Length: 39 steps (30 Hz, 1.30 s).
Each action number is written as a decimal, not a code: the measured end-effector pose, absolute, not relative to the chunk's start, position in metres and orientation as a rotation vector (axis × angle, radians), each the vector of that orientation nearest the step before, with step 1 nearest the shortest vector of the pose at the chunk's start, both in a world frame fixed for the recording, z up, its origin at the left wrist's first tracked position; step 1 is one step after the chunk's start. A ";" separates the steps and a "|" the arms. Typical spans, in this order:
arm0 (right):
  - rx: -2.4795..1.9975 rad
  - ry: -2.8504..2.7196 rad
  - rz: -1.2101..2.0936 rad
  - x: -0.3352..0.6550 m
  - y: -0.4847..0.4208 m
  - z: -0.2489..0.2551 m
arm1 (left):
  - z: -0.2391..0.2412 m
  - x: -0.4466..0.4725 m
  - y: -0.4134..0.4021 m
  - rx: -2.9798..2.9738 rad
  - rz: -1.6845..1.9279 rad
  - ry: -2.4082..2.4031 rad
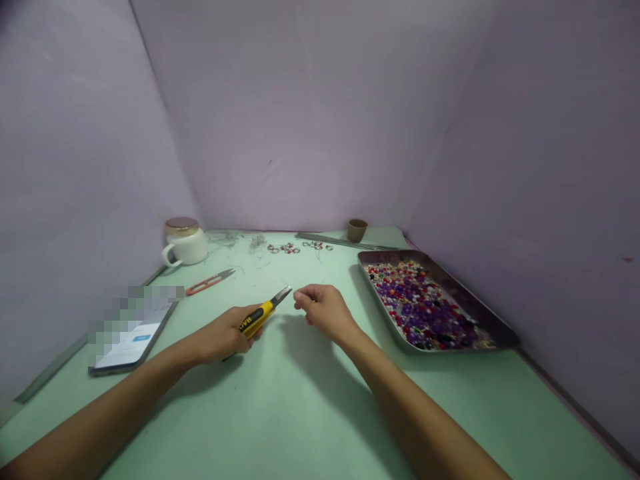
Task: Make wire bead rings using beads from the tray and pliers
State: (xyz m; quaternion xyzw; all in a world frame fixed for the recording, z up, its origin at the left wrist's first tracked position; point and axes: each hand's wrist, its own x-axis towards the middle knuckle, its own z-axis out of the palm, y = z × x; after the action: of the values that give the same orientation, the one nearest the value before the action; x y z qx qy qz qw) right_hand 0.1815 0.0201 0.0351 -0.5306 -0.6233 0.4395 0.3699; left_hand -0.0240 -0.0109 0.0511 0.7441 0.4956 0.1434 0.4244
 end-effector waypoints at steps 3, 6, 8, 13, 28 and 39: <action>-1.364 -1.603 1.096 0.178 0.019 0.032 | 0.049 -0.024 -0.011 1.858 0.355 1.233; -1.347 -1.615 1.094 0.178 0.021 0.029 | 0.049 -0.024 -0.011 1.836 0.345 1.219; -1.332 -1.617 1.088 0.179 0.022 0.028 | 0.049 -0.024 -0.011 1.816 0.337 1.198; -1.351 -1.587 1.114 0.178 0.021 0.028 | 0.050 -0.025 -0.010 1.771 0.349 1.133; -1.384 -1.531 1.167 0.176 0.018 0.035 | 0.053 -0.024 -0.011 1.761 0.331 1.154; -1.355 -1.477 1.219 0.175 0.016 0.040 | 0.056 -0.022 -0.016 1.929 0.293 1.275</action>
State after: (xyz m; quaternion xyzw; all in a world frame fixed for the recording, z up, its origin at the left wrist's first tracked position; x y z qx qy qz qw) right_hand 0.1747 0.0161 0.0402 -0.5324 -0.5805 0.4791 0.3873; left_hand -0.0221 -0.0158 0.0563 0.7605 0.5026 0.1155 0.3946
